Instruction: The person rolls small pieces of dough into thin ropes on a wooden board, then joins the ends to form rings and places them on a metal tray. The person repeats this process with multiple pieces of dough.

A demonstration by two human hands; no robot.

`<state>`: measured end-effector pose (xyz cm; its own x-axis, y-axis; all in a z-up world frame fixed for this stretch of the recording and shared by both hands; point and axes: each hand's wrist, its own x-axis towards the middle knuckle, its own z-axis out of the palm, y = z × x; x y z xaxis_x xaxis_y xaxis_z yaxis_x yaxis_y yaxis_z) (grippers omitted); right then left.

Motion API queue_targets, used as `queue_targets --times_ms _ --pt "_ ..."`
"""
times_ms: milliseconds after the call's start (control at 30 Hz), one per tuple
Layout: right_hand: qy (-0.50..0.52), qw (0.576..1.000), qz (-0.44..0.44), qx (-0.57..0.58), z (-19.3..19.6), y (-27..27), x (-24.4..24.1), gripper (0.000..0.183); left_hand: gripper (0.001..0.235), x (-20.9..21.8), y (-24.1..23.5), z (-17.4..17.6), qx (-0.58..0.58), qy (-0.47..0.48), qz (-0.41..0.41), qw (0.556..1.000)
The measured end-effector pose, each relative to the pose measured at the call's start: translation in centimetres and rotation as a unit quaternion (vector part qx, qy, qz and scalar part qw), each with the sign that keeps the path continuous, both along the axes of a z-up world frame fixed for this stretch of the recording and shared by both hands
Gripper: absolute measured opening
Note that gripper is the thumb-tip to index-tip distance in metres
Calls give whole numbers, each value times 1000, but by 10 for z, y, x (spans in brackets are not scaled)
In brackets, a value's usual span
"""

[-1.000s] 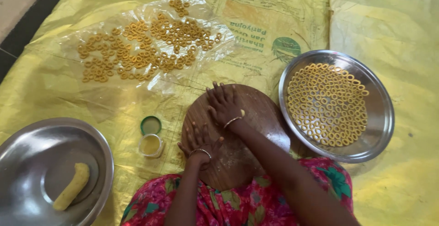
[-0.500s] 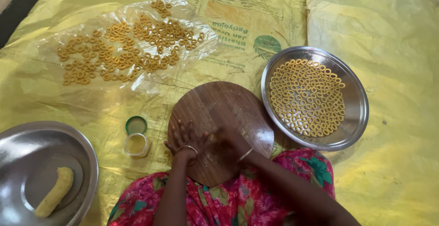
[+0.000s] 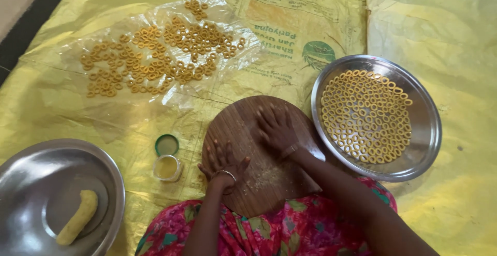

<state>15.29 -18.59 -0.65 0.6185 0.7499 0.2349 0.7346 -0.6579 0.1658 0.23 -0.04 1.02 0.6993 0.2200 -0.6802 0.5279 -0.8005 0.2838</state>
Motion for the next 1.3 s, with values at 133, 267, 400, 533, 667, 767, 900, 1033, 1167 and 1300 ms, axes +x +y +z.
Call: queue_targets --times_ms 133,267,400,533,667,767,900,1033,1167,1300 --pt "41 996 -75 29 2 62 34 69 105 -1 0 1 -1 2 -2 1000" --pt "88 989 -99 -58 13 32 -23 72 106 -1 2 1 -1 2 0 1000" --pt "127 990 61 -1 35 -56 -106 62 107 -4 0 0 3 4 6 1000" --pt "192 978 82 -18 50 -101 -134 63 109 -2 1 -3 -3 5 -2 1000" --pt "168 981 98 20 34 -47 -81 71 108 -2 2 -4 -4 2 -4 1000" --pt "57 994 87 31 16 22 -18 72 107 -2 4 -2 -4 7 -1 1000" --pt "-16 999 -9 36 -2 58 0 71 105 -5 0 -6 4 -5 -3 1000" --pt "58 993 -80 -56 -6 40 -60 75 104 -4 1 -11 1 -16 1 1000" --pt "89 996 23 -17 2 -5 -125 64 104 3 1 -13 17 -20 3 1000" --pt "253 950 36 178 9 -28 -118 36 104 -3 -2 -13 11 -19 10 1000"
